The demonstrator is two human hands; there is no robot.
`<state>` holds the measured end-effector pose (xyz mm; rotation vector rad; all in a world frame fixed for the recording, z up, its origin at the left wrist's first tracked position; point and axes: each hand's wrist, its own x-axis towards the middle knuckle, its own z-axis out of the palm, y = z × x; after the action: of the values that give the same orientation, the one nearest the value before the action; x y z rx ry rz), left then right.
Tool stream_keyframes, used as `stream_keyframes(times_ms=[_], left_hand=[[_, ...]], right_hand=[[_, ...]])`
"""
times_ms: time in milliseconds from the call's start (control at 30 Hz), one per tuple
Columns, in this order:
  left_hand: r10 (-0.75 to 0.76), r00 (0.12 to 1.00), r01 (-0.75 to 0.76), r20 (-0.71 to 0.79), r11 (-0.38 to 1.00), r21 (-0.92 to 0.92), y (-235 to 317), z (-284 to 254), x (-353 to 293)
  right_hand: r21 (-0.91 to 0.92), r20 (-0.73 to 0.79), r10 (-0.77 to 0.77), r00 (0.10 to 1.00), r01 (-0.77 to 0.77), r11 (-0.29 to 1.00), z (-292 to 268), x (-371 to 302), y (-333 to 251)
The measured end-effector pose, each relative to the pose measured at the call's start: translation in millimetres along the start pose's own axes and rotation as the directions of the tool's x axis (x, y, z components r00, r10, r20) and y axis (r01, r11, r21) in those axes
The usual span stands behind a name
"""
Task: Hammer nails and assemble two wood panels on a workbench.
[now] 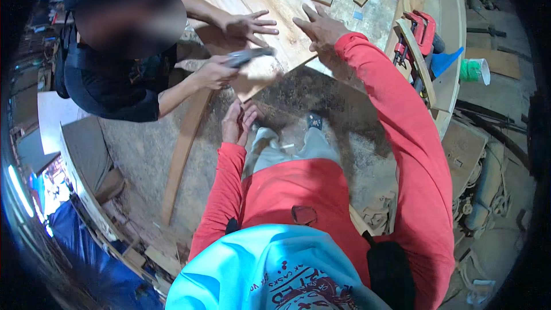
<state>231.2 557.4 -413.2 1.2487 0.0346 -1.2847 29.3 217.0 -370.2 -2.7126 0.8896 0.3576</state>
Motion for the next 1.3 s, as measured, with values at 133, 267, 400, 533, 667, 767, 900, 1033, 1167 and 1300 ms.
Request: stream_keyframes(times_ms=[133, 267, 400, 533, 667, 767, 900, 1033, 1167, 1300], left_hand=[[0.067, 0.997, -0.068, -0.029, 0.997, -0.032, -10.7, -3.0, -2.7], [0.063, 0.996, -0.062, -0.063, 0.998, 0.029, -6.3, -7.5, 1.0], [0.050, 0.995, -0.048, -0.091, 0.999, 0.021, -5.6, 0.8, 2.0], [0.062, 0.991, -0.062, -0.116, 0.998, 0.005, -8.1, -4.3, 4.3], [0.075, 0.982, -0.069, -0.174, 0.997, 0.039, -7.3, -0.7, 4.8], [0.088, 0.984, -0.081, -0.154, 0.995, 0.052, -7.9, 0.4, 3.1], [0.089, 0.986, -0.088, -0.140, 0.996, 0.012, -10.1, -8.1, 6.6], [0.029, 0.986, -0.028, -0.164, 1.000, 0.009, -3.4, -4.7, 16.1], [0.050, 0.976, -0.020, -0.211, 0.989, 0.144, -2.6, -5.0, 37.3], [0.041, 0.964, -0.011, -0.261, 0.993, 0.114, 1.6, 8.3, 43.3]], right_hand=[[0.001, -0.007, 0.035, 0.999, -0.035, 0.999, 3.8, -1.6, 1.7], [-0.070, -0.021, 0.045, 0.999, -0.047, 0.996, 0.9, 0.8, -6.6], [-0.122, -0.043, -0.044, 0.998, 0.038, 0.992, 0.4, 1.9, -2.2], [-0.076, -0.014, -0.053, 0.998, 0.052, 0.996, 1.7, 10.1, -9.0], [-0.122, 0.031, -0.074, 0.997, 0.077, 0.990, -1.1, 9.9, -8.0], [-0.133, 0.000, -0.063, 0.998, 0.063, 0.989, 3.1, 9.1, -7.1], [-0.037, 0.092, -0.070, 0.993, 0.074, 0.997, -12.6, 15.4, -14.1], [-0.070, 0.139, -0.030, 0.990, 0.040, 0.997, -15.7, 17.9, -12.7], [-0.025, 0.029, -0.010, 1.000, 0.011, 1.000, -5.4, 15.6, -10.4], [-0.054, 0.024, -0.055, 0.998, 0.056, 0.997, 8.3, 27.7, 4.6]])
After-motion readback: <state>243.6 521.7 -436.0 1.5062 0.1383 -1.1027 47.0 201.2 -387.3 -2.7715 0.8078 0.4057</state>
